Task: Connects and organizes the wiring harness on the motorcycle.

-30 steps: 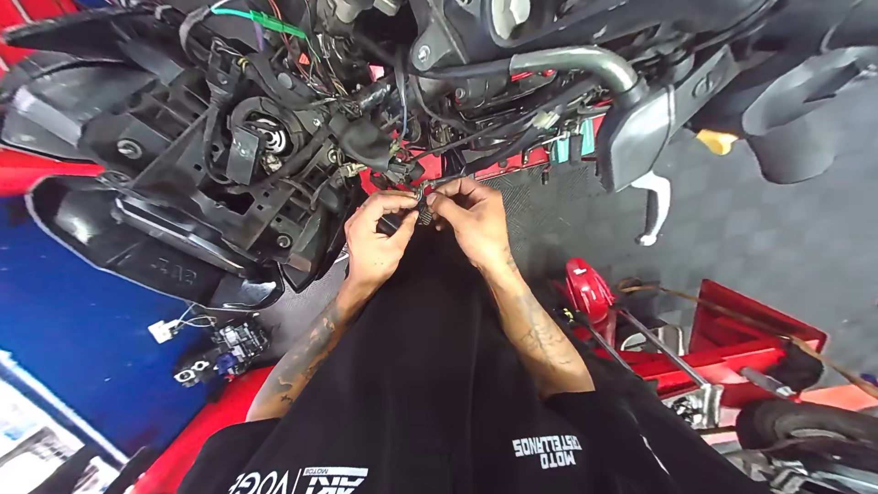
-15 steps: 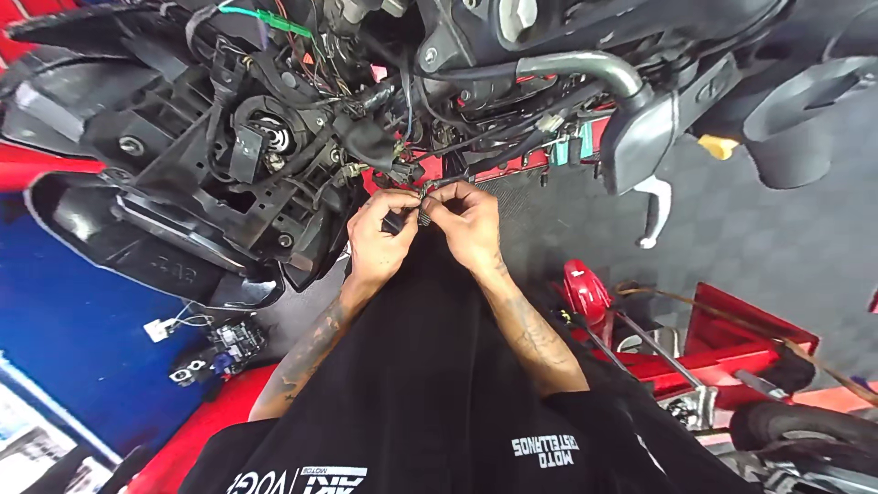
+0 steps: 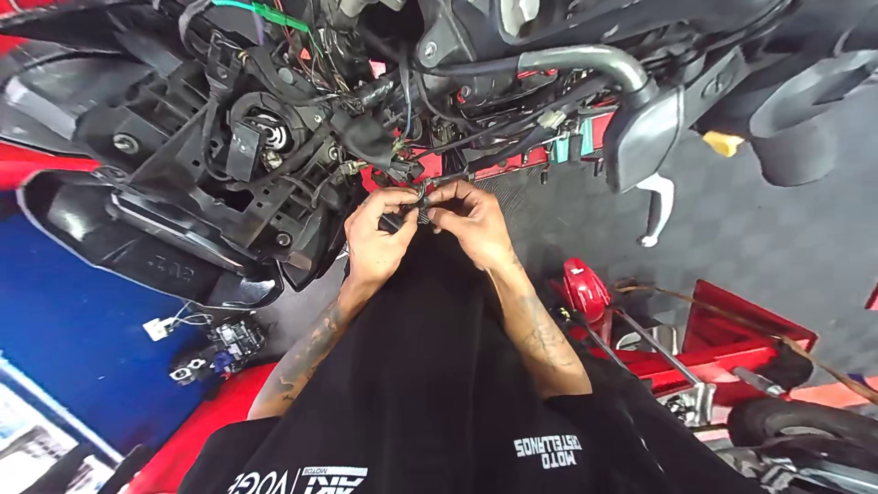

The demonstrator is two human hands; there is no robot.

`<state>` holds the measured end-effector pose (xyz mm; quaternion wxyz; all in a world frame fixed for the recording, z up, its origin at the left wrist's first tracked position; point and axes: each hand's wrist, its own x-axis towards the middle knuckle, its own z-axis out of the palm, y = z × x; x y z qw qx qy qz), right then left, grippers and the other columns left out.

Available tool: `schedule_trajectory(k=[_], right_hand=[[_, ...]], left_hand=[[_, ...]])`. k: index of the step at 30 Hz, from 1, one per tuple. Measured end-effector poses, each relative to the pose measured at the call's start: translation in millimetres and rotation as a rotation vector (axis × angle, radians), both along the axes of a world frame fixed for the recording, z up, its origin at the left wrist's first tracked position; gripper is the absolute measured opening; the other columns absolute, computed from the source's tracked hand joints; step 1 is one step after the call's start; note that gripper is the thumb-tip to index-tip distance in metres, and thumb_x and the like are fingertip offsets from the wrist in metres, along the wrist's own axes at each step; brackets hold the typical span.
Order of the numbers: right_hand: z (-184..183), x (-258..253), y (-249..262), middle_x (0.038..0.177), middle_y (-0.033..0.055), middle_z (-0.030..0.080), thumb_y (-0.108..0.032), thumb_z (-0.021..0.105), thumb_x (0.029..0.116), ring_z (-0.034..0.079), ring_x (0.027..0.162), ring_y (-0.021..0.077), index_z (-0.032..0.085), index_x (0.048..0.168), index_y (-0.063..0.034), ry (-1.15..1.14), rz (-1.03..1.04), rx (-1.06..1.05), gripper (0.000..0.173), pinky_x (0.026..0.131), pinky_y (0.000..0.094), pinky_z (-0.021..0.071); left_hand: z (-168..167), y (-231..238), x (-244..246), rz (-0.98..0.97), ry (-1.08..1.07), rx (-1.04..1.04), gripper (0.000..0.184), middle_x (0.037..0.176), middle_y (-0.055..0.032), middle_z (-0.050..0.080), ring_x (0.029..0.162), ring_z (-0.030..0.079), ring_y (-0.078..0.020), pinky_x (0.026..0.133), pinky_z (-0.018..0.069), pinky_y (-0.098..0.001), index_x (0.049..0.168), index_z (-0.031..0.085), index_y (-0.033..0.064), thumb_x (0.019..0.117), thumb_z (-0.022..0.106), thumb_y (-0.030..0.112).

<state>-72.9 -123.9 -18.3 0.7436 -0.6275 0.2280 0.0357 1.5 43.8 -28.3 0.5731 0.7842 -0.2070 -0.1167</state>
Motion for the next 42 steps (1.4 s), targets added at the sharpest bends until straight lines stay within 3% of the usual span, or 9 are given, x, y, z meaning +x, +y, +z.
schedule_trajectory(k=[5,9,12,18,21,26,30,36,42], right_hand=[[-2.5,1.2,9.3,0.088,0.0043,0.069,-0.012,0.076,0.0924,0.065,0.066,0.0106,0.066,0.105,-0.0055,0.032,-0.081,0.006,0.018,0.058,0.0250,0.0582],[-3.7,3.4,13.8,0.086,0.0050,0.070,-0.006,0.073,0.0932,0.068,0.067,0.0118,0.066,0.100,-0.0039,-0.020,-0.112,-0.102,0.010,0.061,0.0271,0.0611],[-0.9,1.5,14.4,0.086,0.0047,0.070,-0.005,0.073,0.0914,0.068,0.069,0.0116,0.067,0.098,-0.0044,-0.046,-0.128,-0.192,0.009,0.060,0.0273,0.0604],[1.1,0.2,9.6,0.086,0.0047,0.071,-0.003,0.074,0.0905,0.068,0.068,0.0115,0.068,0.098,-0.0040,-0.056,-0.113,-0.210,0.010,0.060,0.0267,0.0606],[5.3,-0.8,3.0,0.088,0.0047,0.072,-0.004,0.072,0.0924,0.069,0.068,0.0114,0.069,0.101,-0.0036,-0.026,-0.070,-0.189,0.009,0.061,0.0270,0.0616],[8.4,-2.2,-0.6,0.085,0.0038,0.071,-0.006,0.073,0.0924,0.068,0.065,0.0115,0.068,0.098,-0.0059,0.003,-0.027,-0.208,0.008,0.058,0.0269,0.0606],[8.3,2.0,1.6,0.083,0.0042,0.071,-0.005,0.072,0.0923,0.068,0.065,0.0116,0.067,0.097,-0.0052,-0.018,-0.029,-0.175,0.007,0.058,0.0275,0.0611],[5.8,2.1,3.8,0.084,0.0053,0.072,-0.004,0.071,0.0930,0.071,0.068,0.0133,0.066,0.098,-0.0033,-0.042,-0.023,-0.158,0.007,0.061,0.0295,0.0630],[6.2,-3.7,-0.6,0.086,0.0069,0.070,-0.003,0.071,0.0932,0.068,0.065,0.0138,0.064,0.100,-0.0034,-0.019,0.004,-0.119,0.010,0.058,0.0282,0.0611]], left_hand=[[0.6,-0.2,-1.0,-0.009,-0.002,0.017,0.020,0.114,-0.0085,0.074,0.096,0.071,-0.0139,0.082,0.0599,-0.0302,0.105,0.073,0.0030,0.0850,0.077,0.003],[6.4,-0.5,-1.7,0.008,0.106,-0.011,0.028,0.113,-0.0083,0.074,0.097,0.072,-0.0165,0.084,0.0622,-0.0339,0.112,0.070,0.0011,0.0848,0.076,0.000],[14.9,-2.1,1.0,0.001,0.323,-0.045,0.030,0.113,-0.0080,0.072,0.095,0.073,-0.0169,0.082,0.0629,-0.0336,0.120,0.063,0.0026,0.0915,0.071,0.001],[25.7,-8.3,11.7,-0.043,0.454,0.025,0.022,0.098,-0.0041,0.073,0.082,0.072,-0.0126,0.075,0.0628,-0.0296,0.114,0.068,0.0051,0.0951,0.074,0.013],[28.0,-8.7,13.8,-0.034,0.556,0.040,0.022,0.102,-0.0044,0.072,0.081,0.071,-0.0126,0.073,0.0619,-0.0287,0.116,0.069,0.0053,0.0953,0.073,0.011],[26.8,-8.4,9.3,-0.034,0.503,0.034,0.022,0.100,-0.0030,0.071,0.078,0.069,-0.0099,0.070,0.0604,-0.0261,0.115,0.066,0.0061,0.0948,0.073,0.009],[26.8,-9.0,5.6,-0.010,0.476,-0.006,0.020,0.101,-0.0021,0.071,0.080,0.069,-0.0087,0.073,0.0605,-0.0260,0.114,0.064,0.0051,0.0953,0.070,0.005],[17.8,-6.2,1.7,0.015,0.540,-0.154,0.016,0.097,-0.0072,0.071,0.082,0.072,-0.0166,0.077,0.0635,-0.0346,0.113,0.064,0.0010,0.0970,0.066,0.002],[23.4,-2.3,8.9,0.008,0.697,-0.132,0.020,0.102,-0.0083,0.072,0.086,0.073,-0.0185,0.083,0.0634,-0.0371,0.119,0.065,0.0011,0.0994,0.066,0.006]])
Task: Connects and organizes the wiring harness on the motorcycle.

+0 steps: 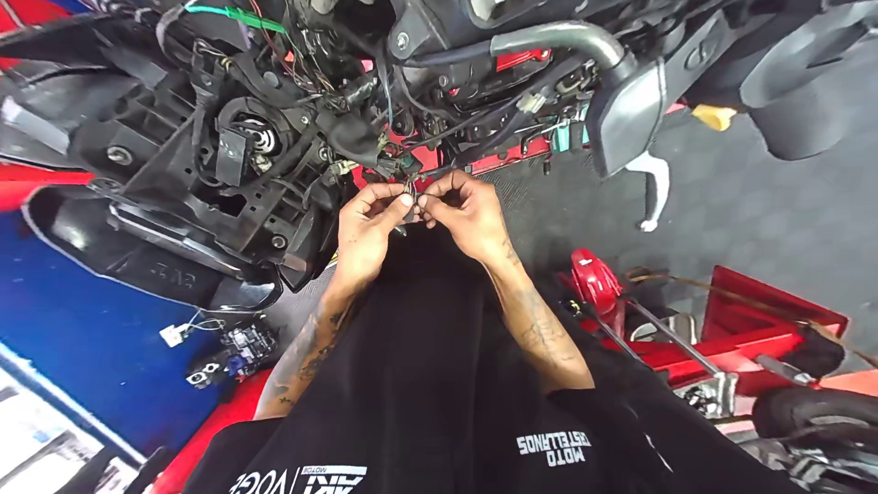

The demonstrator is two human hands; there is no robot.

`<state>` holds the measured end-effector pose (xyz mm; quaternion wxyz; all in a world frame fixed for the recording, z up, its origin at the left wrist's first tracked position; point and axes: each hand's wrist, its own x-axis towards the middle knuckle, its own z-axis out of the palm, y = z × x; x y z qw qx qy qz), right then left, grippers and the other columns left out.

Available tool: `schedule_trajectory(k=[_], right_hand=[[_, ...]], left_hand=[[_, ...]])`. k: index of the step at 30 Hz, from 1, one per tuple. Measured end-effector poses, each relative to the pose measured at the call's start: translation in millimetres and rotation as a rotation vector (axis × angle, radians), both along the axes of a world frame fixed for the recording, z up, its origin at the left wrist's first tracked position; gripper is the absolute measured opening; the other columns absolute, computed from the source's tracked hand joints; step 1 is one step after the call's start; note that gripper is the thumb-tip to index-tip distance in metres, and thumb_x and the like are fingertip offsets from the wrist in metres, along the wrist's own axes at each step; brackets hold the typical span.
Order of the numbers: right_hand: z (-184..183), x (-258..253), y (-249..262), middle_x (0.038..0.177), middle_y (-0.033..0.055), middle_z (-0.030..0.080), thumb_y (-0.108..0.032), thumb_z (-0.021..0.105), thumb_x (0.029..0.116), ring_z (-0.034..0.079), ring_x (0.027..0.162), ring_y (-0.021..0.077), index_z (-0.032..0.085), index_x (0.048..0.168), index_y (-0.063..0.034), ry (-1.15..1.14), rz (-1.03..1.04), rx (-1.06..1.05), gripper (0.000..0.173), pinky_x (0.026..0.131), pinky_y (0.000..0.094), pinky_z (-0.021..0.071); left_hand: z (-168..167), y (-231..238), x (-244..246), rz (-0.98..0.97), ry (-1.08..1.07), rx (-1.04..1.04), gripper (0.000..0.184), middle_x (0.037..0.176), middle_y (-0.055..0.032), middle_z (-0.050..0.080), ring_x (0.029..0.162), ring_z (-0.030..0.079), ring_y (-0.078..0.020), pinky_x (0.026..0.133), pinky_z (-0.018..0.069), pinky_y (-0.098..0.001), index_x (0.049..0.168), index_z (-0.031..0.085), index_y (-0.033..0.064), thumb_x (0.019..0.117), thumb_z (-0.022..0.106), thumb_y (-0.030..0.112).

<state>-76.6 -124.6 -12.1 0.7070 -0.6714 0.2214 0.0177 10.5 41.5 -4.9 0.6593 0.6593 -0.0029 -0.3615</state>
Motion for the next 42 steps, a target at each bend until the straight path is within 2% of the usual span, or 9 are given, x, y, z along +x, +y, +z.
schedule_trajectory(k=[3,8,10,13,21,26,31,36,42], right_hand=[[-1.3,1.8,0.8,0.087,0.0072,0.070,-0.002,0.072,0.0922,0.068,0.067,0.0143,0.064,0.101,-0.0033,-0.003,-0.018,0.021,0.011,0.059,0.0285,0.0610],[-0.9,1.9,-0.3,0.084,0.0075,0.069,0.001,0.072,0.0906,0.067,0.064,0.0128,0.064,0.100,-0.0020,0.019,-0.040,0.099,0.012,0.058,0.0267,0.0600],[-6.5,8.4,-2.8,0.085,0.0072,0.072,0.000,0.074,0.0892,0.070,0.067,0.0138,0.066,0.100,-0.0004,0.029,-0.068,0.138,0.013,0.061,0.0288,0.0622],[-10.7,14.2,-4.4,0.083,0.0053,0.072,-0.001,0.077,0.0873,0.070,0.067,0.0122,0.066,0.098,-0.0011,0.042,-0.084,0.105,0.015,0.062,0.0278,0.0622],[-11.7,7.8,9.9,0.088,0.0066,0.070,-0.003,0.073,0.0921,0.069,0.068,0.0133,0.066,0.103,-0.0029,0.003,-0.126,-0.033,0.013,0.060,0.0285,0.0620],[-3.7,2.4,17.2,0.089,0.0093,0.073,0.001,0.067,0.0958,0.074,0.072,0.0176,0.066,0.108,0.0008,-0.014,-0.208,0.073,0.012,0.064,0.0329,0.0659],[2.0,-1.1,23.4,0.088,0.0089,0.075,-0.001,0.071,0.0942,0.075,0.073,0.0178,0.069,0.105,0.0020,-0.053,-0.245,-0.014,0.011,0.066,0.0343,0.0674],[0.6,2.4,25.3,0.087,0.0071,0.075,-0.003,0.072,0.0941,0.074,0.070,0.0148,0.074,0.103,0.0005,-0.050,-0.241,-0.082,0.010,0.065,0.0318,0.0660],[-2.1,7.0,17.3,0.084,0.0071,0.076,-0.005,0.073,0.0941,0.074,0.069,0.0141,0.075,0.104,0.0000,-0.001,-0.180,0.020,0.011,0.067,0.0311,0.0656]], left_hand=[[-0.3,-0.1,2.9,0.016,0.046,-0.031,0.022,0.108,-0.0110,0.071,0.091,0.073,-0.0217,0.087,0.0630,-0.0403,0.121,0.066,-0.0008,0.1012,0.063,0.006],[-0.9,-0.5,1.6,0.018,0.015,-0.027,0.020,0.106,-0.0093,0.072,0.087,0.072,-0.0192,0.082,0.0634,-0.0365,0.119,0.069,0.0004,0.1001,0.064,0.006],[-1.4,-1.4,1.4,0.018,0.010,-0.025,0.020,0.105,-0.0094,0.073,0.087,0.073,-0.0194,0.081,0.0636,-0.0363,0.119,0.069,0.0005,0.0995,0.065,0.005],[-1.3,-3.4,0.5,0.028,-0.029,0.021,0.018,0.104,-0.0071,0.074,0.086,0.073,-0.0165,0.080,0.0631,-0.0334,0.115,0.072,0.0020,0.0978,0.068,0.005],[-7.1,-7.5,-5.1,0.047,-0.237,0.095,0.017,0.101,-0.0049,0.075,0.083,0.072,-0.0136,0.076,0.0620,-0.0293,0.112,0.075,0.0028,0.0951,0.072,0.005],[-12.9,-7.3,-9.6,0.090,-0.300,0.076,0.019,0.103,-0.0079,0.073,0.085,0.072,-0.0170,0.077,0.0640,-0.0320,0.111,0.075,0.0019,0.0927,0.074,0.003],[-16.2,-7.9,-11.4,0.096,-0.350,0.117,0.019,0.103,-0.0064,0.071,0.087,0.071,-0.0157,0.077,0.0627,-0.0313,0.111,0.077,0.0047,0.0925,0.075,0.007],[-22.9,-9.9,-12.5,0.128,-0.402,0.088,0.018,0.100,-0.0070,0.070,0.085,0.070,-0.0148,0.075,0.0635,-0.0295,0.109,0.077,0.0024,0.0910,0.075,0.003],[-19.8,-8.0,-10.6,0.077,-0.400,0.100,0.017,0.105,-0.0059,0.070,0.087,0.070,-0.0131,0.078,0.0622,-0.0287,0.111,0.076,0.0033,0.0937,0.073,0.004]])
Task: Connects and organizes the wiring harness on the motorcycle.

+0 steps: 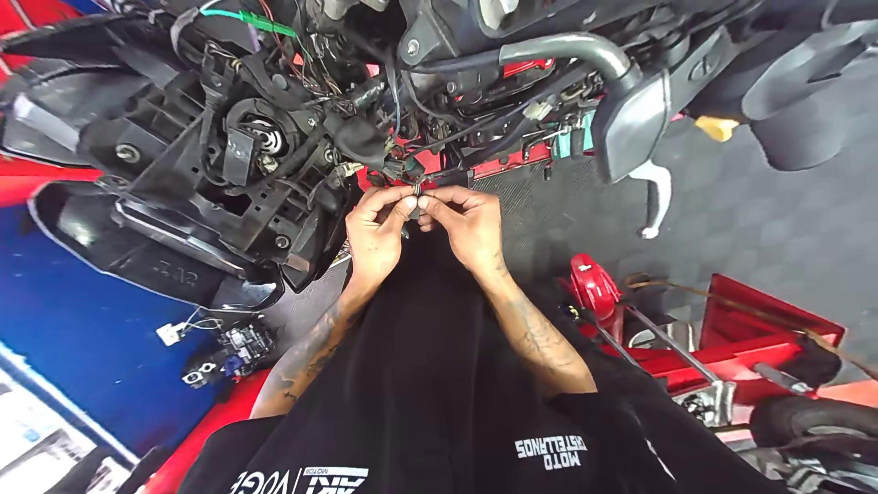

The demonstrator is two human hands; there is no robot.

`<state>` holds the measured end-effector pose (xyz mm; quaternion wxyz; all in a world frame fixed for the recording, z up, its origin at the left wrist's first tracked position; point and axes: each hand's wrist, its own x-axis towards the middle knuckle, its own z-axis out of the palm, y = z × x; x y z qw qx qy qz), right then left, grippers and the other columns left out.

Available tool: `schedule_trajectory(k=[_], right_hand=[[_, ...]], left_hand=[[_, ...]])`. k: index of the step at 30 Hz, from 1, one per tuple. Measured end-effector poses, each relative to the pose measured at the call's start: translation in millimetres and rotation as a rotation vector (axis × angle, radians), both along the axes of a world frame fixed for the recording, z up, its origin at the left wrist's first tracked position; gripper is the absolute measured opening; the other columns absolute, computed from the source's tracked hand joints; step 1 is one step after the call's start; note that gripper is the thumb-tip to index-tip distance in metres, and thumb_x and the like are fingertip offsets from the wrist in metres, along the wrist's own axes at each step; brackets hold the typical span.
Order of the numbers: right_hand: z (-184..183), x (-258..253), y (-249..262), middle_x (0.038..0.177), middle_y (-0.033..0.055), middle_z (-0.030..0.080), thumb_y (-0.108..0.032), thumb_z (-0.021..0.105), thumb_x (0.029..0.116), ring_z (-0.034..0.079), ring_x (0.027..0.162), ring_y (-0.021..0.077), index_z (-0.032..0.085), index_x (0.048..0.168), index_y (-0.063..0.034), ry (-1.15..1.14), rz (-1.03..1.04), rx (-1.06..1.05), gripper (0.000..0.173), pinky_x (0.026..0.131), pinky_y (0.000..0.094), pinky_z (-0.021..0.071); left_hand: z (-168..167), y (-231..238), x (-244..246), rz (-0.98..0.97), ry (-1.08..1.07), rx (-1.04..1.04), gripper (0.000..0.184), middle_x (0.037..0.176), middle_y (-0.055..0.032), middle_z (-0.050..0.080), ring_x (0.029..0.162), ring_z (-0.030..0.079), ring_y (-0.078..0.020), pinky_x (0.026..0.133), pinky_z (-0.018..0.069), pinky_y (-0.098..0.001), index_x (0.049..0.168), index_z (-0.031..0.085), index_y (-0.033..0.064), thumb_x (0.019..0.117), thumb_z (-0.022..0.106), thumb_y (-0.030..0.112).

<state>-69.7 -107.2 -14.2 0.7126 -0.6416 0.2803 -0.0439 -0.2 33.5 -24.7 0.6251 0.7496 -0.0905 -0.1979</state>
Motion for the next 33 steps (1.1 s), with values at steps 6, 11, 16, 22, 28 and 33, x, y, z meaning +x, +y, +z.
schedule_trajectory(k=[6,11,16,22,28,33], right_hand=[[-19.7,2.4,-3.8,0.089,0.0076,0.073,-0.002,0.073,0.0917,0.069,0.073,0.0142,0.074,0.099,-0.0010,-0.043,-0.063,0.375,0.007,0.071,0.0325,0.0620],[-30.0,-3.1,2.6,0.085,0.0047,0.069,-0.007,0.066,0.0959,0.065,0.071,0.0105,0.072,0.098,-0.0051,-0.136,-0.085,0.581,0.006,0.070,0.0295,0.0590],[-38.7,0.8,3.1,0.086,0.0037,0.069,-0.003,0.066,0.0937,0.065,0.074,0.0105,0.069,0.096,-0.0042,-0.185,-0.072,0.432,0.004,0.071,0.0294,0.0582],[-36.9,-2.8,4.2,0.083,0.0013,0.065,-0.006,0.065,0.0953,0.060,0.069,0.0066,0.069,0.096,-0.0079,-0.201,-0.054,0.500,0.004,0.065,0.0244,0.0546],[-39.1,0.0,3.6,0.089,0.0034,0.066,-0.016,0.055,0.1010,0.064,0.079,0.0112,0.066,0.102,-0.0097,-0.220,-0.019,0.855,0.013,0.075,0.0308,0.0566],[-47.1,-0.8,2.1,0.099,0.0061,0.069,-0.019,0.057,0.1025,0.067,0.089,0.0142,0.068,0.112,-0.0070,-0.245,0.029,0.959,0.019,0.084,0.0355,0.0573]], left_hand=[[2.7,-0.2,-1.1,-0.010,0.027,-0.023,0.016,0.100,-0.0052,0.073,0.079,0.070,-0.0116,0.072,0.0607,-0.0277,0.112,0.071,0.0022,0.0968,0.069,0.004],[7.6,-3.2,-5.7,-0.006,0.125,-0.031,0.015,0.096,-0.0039,0.070,0.077,0.069,-0.0115,0.070,0.0608,-0.0278,0.115,0.066,0.0037,0.1007,0.064,0.009],[10.7,-1.9,0.0,-0.054,0.146,0.010,0.019,0.095,-0.0040,0.072,0.075,0.069,-0.0123,0.067,0.0610,-0.0285,0.113,0.066,0.0047,0.0997,0.069,0.019],[11.2,-6.4,2.4,-0.031,0.083,0.067,0.014,0.086,-0.0017,0.071,0.067,0.066,-0.0085,0.061,0.0575,-0.0239,0.105,0.067,0.0060,0.0958,0.073,0.015],[9.0,-7.2,0.9,-0.040,0.023,0.054,0.014,0.088,-0.0019,0.072,0.070,0.070,-0.0094,0.064,0.0618,-0.0259,0.108,0.066,0.0043,0.0977,0.070,0.012],[11.0,-4.3,-0.6,-0.056,0.005,0.056,0.015,0.093,-0.0027,0.072,0.073,0.070,-0.0102,0.066,0.0626,-0.0270,0.110,0.066,0.0045,0.0989,0.069,0.014]])
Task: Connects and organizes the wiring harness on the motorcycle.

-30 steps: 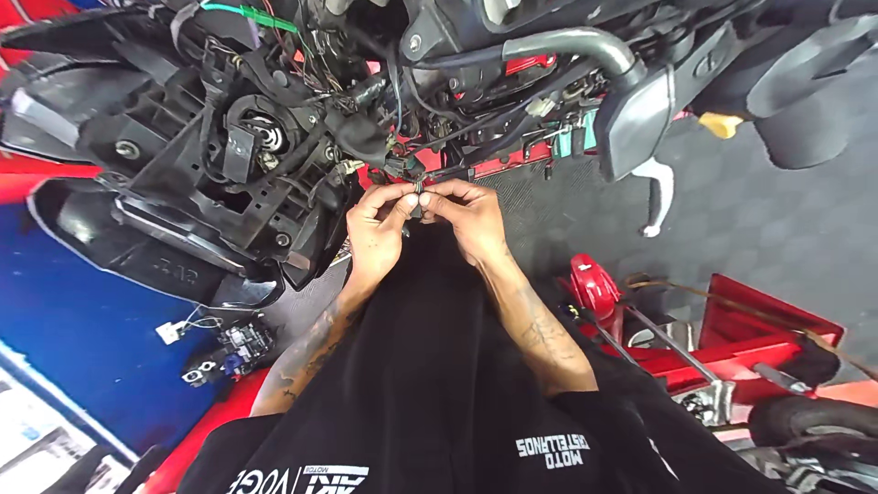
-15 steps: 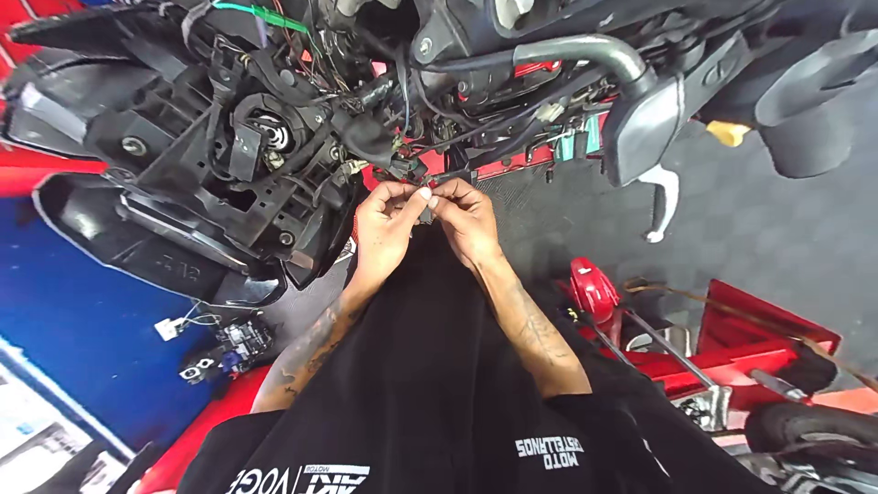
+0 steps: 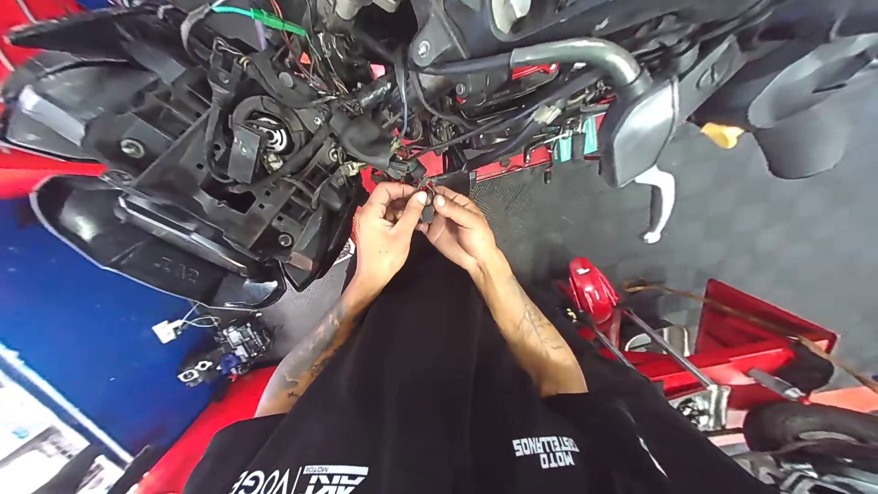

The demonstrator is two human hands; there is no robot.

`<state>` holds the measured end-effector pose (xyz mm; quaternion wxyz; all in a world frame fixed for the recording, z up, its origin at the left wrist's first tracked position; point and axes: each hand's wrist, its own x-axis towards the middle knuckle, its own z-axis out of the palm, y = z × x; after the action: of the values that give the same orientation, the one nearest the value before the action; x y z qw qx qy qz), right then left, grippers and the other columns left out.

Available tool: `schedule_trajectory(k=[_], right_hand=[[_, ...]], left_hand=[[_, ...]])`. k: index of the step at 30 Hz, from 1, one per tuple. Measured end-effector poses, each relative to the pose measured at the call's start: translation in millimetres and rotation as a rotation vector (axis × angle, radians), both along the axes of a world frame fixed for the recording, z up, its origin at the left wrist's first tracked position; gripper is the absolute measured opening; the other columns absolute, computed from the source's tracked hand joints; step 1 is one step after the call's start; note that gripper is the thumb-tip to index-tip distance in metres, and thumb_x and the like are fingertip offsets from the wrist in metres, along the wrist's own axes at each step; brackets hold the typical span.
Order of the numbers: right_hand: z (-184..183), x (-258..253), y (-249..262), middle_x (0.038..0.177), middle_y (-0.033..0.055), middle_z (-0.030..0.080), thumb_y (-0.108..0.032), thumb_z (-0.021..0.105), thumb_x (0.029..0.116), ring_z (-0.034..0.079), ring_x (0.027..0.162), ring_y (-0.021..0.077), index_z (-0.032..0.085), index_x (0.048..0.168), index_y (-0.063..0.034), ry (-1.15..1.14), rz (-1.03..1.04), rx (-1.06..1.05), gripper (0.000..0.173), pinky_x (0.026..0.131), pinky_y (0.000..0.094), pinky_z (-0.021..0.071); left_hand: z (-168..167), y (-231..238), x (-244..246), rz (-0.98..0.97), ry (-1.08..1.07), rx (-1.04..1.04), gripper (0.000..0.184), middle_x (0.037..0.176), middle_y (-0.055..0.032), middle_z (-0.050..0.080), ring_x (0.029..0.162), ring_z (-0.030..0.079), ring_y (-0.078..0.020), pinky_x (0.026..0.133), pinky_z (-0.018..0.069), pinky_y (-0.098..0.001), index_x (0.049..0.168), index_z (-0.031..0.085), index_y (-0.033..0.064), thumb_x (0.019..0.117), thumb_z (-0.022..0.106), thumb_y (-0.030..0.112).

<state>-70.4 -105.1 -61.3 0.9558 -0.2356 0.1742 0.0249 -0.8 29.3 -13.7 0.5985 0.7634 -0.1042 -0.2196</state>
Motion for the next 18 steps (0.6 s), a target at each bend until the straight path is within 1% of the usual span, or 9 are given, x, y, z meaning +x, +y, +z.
schedule_trajectory(k=[2,3,4,6,9,12,15,18], right_hand=[[-0.1,-0.9,0.0,0.097,0.0051,0.069,-0.017,0.057,0.1023,0.066,0.087,0.0129,0.068,0.111,-0.0067,-0.002,0.015,-0.030,0.018,0.082,0.0341,0.0569],[1.7,-1.4,-1.0,0.093,0.0039,0.067,-0.015,0.057,0.1021,0.064,0.083,0.0117,0.068,0.109,-0.0067,0.018,0.012,-0.082,0.016,0.079,0.0329,0.0565],[3.8,-2.3,-1.7,0.091,0.0035,0.068,-0.012,0.058,0.1017,0.064,0.078,0.0109,0.069,0.107,-0.0065,0.059,-0.002,-0.162,0.013,0.076,0.0314,0.0574],[8.7,-3.6,-2.1,0.090,0.0042,0.068,-0.008,0.062,0.1004,0.064,0.073,0.0107,0.069,0.106,-0.0053,0.143,-0.031,-0.365,0.010,0.070,0.0296,0.0590],[16.6,-6.4,-2.7,0.091,0.0063,0.067,-0.004,0.065,0.0978,0.066,0.072,0.0125,0.065,0.110,-0.0031,0.158,-0.061,-0.621,0.012,0.067,0.0302,0.0610],[21.8,-7.8,-1.9,0.088,0.0078,0.069,-0.002,0.068,0.0954,0.068,0.071,0.0146,0.067,0.107,-0.0004,0.163,-0.106,-0.833,0.011,0.065,0.0305,0.0613],[24.1,-7.5,-1.8,0.087,0.0072,0.070,-0.002,0.069,0.0949,0.069,0.071,0.0142,0.068,0.106,-0.0004,0.175,-0.101,-0.886,0.011,0.066,0.0302,0.0620],[25.7,-6.4,-0.1,0.085,0.0069,0.071,0.000,0.070,0.0940,0.069,0.070,0.0133,0.069,0.104,0.0007,0.168,-0.123,-0.943,0.010,0.066,0.0292,0.0622]], left_hand=[[0.1,1.9,-0.1,0.001,-0.023,0.018,0.016,0.094,-0.0026,0.072,0.075,0.070,-0.0098,0.067,0.0625,-0.0265,0.111,0.066,0.0045,0.0987,0.070,0.014],[-0.3,2.2,0.5,-0.002,-0.032,0.023,0.016,0.095,-0.0028,0.072,0.076,0.070,-0.0098,0.068,0.0627,-0.0266,0.111,0.066,0.0045,0.0986,0.070,0.013],[-1.2,3.1,0.9,-0.008,-0.031,0.028,0.017,0.098,-0.0033,0.072,0.078,0.071,-0.0103,0.070,0.0628,-0.0272,0.113,0.066,0.0045,0.0981,0.070,0.013],[-2.1,5.7,2.2,-0.029,0.003,0.038,0.020,0.104,-0.0044,0.072,0.084,0.072,-0.0119,0.075,0.0638,-0.0296,0.115,0.066,0.0048,0.0969,0.071,0.011],[-1.7,4.8,4.3,-0.039,0.042,0.036,0.020,0.105,-0.0052,0.073,0.085,0.073,-0.0131,0.076,0.0642,-0.0308,0.115,0.066,0.0048,0.0957,0.072,0.009],[-0.9,3.6,5.8,-0.042,0.098,0.000,0.020,0.104,-0.0054,0.072,0.085,0.072,-0.0130,0.076,0.0634,-0.0301,0.115,0.065,0.0042,0.0956,0.071,0.007],[-1.2,4.5,6.6,-0.028,0.145,-0.030,0.020,0.101,-0.0042,0.073,0.083,0.071,-0.0111,0.075,0.0617,-0.0280,0.114,0.065,0.0039,0.0943,0.072,0.005],[-1.3,4.3,6.5,-0.025,0.160,-0.026,0.023,0.102,-0.0035,0.072,0.082,0.070,-0.0095,0.074,0.0607,-0.0260,0.113,0.065,0.0051,0.0919,0.073,0.002]])
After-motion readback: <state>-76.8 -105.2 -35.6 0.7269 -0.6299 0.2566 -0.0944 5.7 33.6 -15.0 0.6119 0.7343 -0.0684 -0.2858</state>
